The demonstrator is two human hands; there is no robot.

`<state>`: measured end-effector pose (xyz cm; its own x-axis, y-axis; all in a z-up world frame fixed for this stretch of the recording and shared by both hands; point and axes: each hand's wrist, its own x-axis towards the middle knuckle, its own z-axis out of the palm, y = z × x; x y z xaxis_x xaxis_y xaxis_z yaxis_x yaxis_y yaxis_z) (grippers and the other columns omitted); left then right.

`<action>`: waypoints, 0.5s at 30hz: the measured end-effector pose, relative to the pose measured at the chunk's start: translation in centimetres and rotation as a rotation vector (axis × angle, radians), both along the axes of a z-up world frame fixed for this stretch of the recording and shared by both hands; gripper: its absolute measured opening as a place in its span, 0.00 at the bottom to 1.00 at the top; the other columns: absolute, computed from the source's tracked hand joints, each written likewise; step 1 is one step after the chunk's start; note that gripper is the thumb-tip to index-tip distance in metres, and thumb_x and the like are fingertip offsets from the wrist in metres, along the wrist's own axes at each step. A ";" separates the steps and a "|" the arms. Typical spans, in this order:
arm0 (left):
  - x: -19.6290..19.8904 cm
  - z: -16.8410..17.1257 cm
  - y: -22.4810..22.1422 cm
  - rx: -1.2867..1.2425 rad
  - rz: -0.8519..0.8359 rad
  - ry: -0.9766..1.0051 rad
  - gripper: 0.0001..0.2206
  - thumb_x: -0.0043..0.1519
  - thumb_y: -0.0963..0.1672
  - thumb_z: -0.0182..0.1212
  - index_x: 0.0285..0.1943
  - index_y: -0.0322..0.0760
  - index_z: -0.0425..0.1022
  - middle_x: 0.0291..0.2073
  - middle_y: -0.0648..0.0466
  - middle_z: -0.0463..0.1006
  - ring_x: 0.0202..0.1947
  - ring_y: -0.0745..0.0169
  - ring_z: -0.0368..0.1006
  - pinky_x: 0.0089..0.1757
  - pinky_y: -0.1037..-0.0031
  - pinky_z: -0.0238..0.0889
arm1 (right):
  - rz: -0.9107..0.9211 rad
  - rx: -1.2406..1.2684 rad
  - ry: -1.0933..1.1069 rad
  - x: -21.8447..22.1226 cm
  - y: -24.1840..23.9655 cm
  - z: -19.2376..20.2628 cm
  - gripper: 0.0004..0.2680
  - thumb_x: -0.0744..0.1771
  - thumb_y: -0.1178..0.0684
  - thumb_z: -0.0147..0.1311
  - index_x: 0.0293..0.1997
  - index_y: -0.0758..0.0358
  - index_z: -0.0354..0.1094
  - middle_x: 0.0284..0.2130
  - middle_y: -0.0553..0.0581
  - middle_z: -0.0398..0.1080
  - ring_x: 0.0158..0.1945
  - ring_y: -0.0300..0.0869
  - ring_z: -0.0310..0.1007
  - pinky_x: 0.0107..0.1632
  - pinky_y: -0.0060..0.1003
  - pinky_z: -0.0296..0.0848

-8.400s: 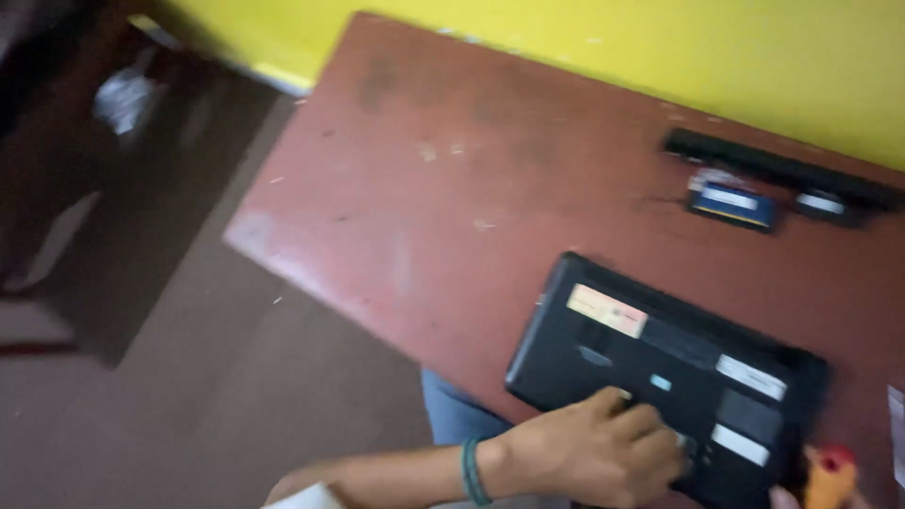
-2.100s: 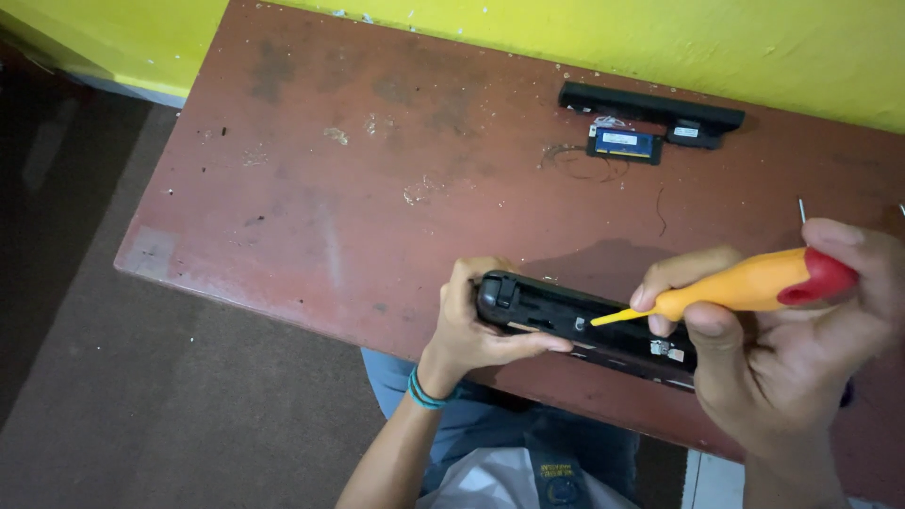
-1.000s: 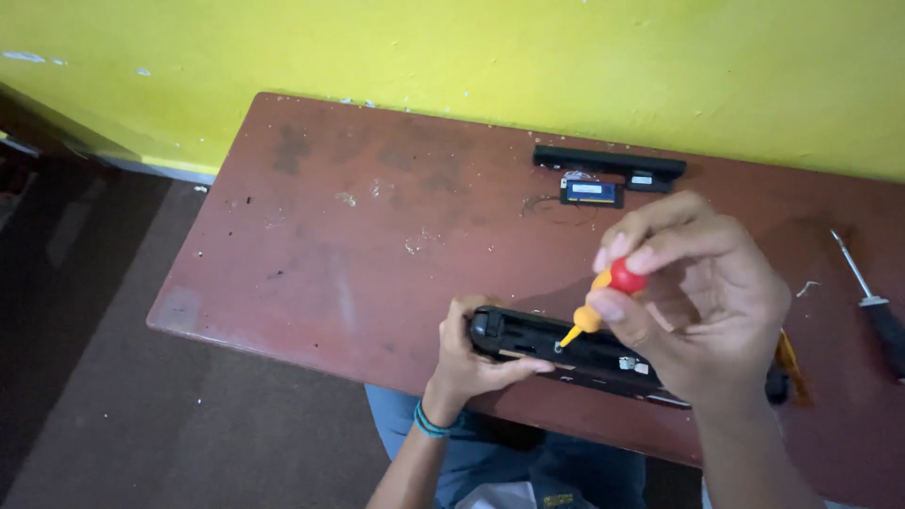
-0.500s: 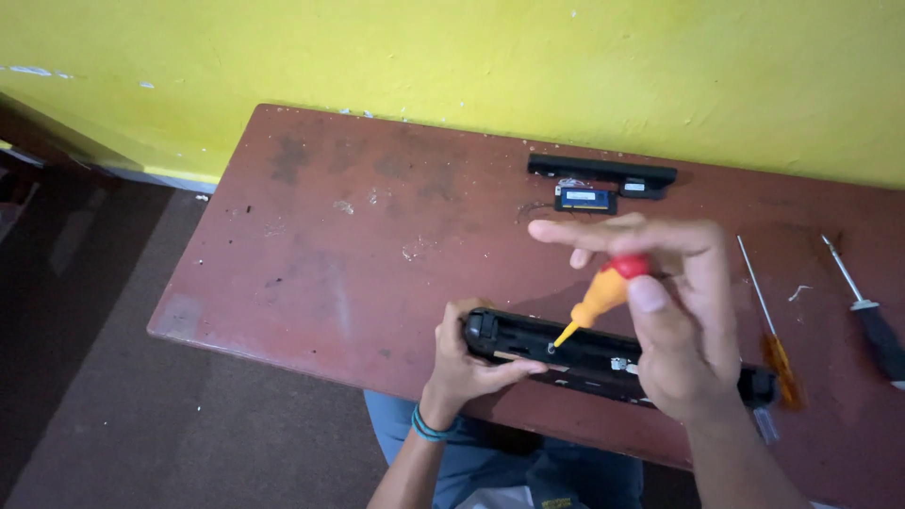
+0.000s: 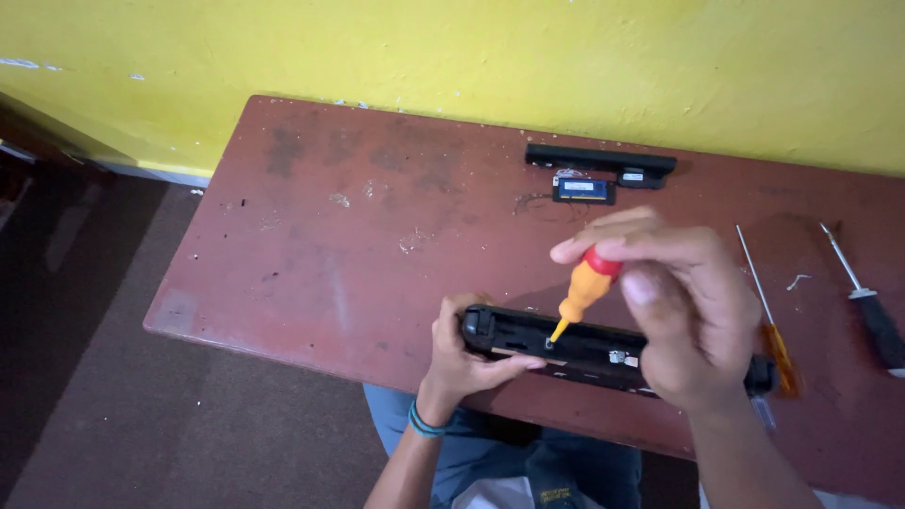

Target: Disassembling a laptop by removing the battery, unscrewing the back panel, and extracting internal components.

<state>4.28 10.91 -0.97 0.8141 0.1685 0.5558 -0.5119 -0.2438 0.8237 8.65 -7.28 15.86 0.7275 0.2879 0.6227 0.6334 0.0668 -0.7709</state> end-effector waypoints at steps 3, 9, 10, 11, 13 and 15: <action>-0.1 -0.1 0.0 -0.011 -0.014 -0.003 0.34 0.43 0.52 0.81 0.51 0.35 0.64 0.38 0.54 0.78 0.35 0.69 0.77 0.38 0.77 0.72 | 0.056 -0.018 -0.133 0.6 -0.6 -0.5 0.05 0.71 0.52 0.43 0.50 0.58 0.62 0.45 0.60 0.77 0.48 0.43 0.76 0.54 0.36 0.78; -0.1 1.7 0.0 -0.025 -0.095 -0.062 0.33 0.47 0.51 0.79 0.52 0.35 0.61 0.39 0.46 0.78 0.38 0.57 0.79 0.42 0.70 0.72 | 0.000 0.006 -0.014 -0.5 -0.7 0.1 0.09 0.65 0.65 0.59 0.46 0.68 0.64 0.44 0.65 0.66 0.44 0.44 0.73 0.42 0.28 0.82; -0.3 2.2 -0.2 -0.062 -0.149 -0.104 0.33 0.50 0.48 0.78 0.56 0.37 0.57 0.45 0.44 0.75 0.43 0.55 0.79 0.47 0.68 0.71 | -0.008 -0.008 -0.018 -0.8 -0.7 0.3 0.06 0.67 0.63 0.53 0.47 0.68 0.62 0.43 0.68 0.69 0.45 0.49 0.77 0.43 0.32 0.85; -0.5 2.6 -0.3 -0.099 -0.202 -0.146 0.34 0.53 0.44 0.78 0.61 0.39 0.53 0.50 0.43 0.71 0.47 0.52 0.78 0.53 0.65 0.70 | -0.016 -0.022 -0.022 -1.1 -0.7 0.4 0.05 0.69 0.60 0.46 0.48 0.69 0.59 0.42 0.71 0.72 0.46 0.54 0.82 0.45 0.36 0.87; -0.7 5.2 -0.2 -0.059 -0.187 -0.206 0.32 0.57 0.44 0.75 0.63 0.41 0.54 0.47 0.42 0.72 0.46 0.51 0.75 0.51 0.63 0.72 | -0.005 -0.016 -0.021 -1.4 -0.5 0.4 0.05 0.70 0.58 0.45 0.48 0.68 0.59 0.42 0.71 0.73 0.48 0.55 0.82 0.44 0.37 0.86; -1.2 7.0 -0.1 -0.015 -0.170 -0.273 0.30 0.61 0.43 0.72 0.66 0.44 0.54 0.44 0.42 0.72 0.46 0.50 0.73 0.50 0.62 0.73 | 0.009 -0.008 -0.026 -1.3 -0.5 0.3 0.06 0.70 0.55 0.44 0.48 0.67 0.59 0.43 0.70 0.75 0.49 0.55 0.82 0.44 0.38 0.86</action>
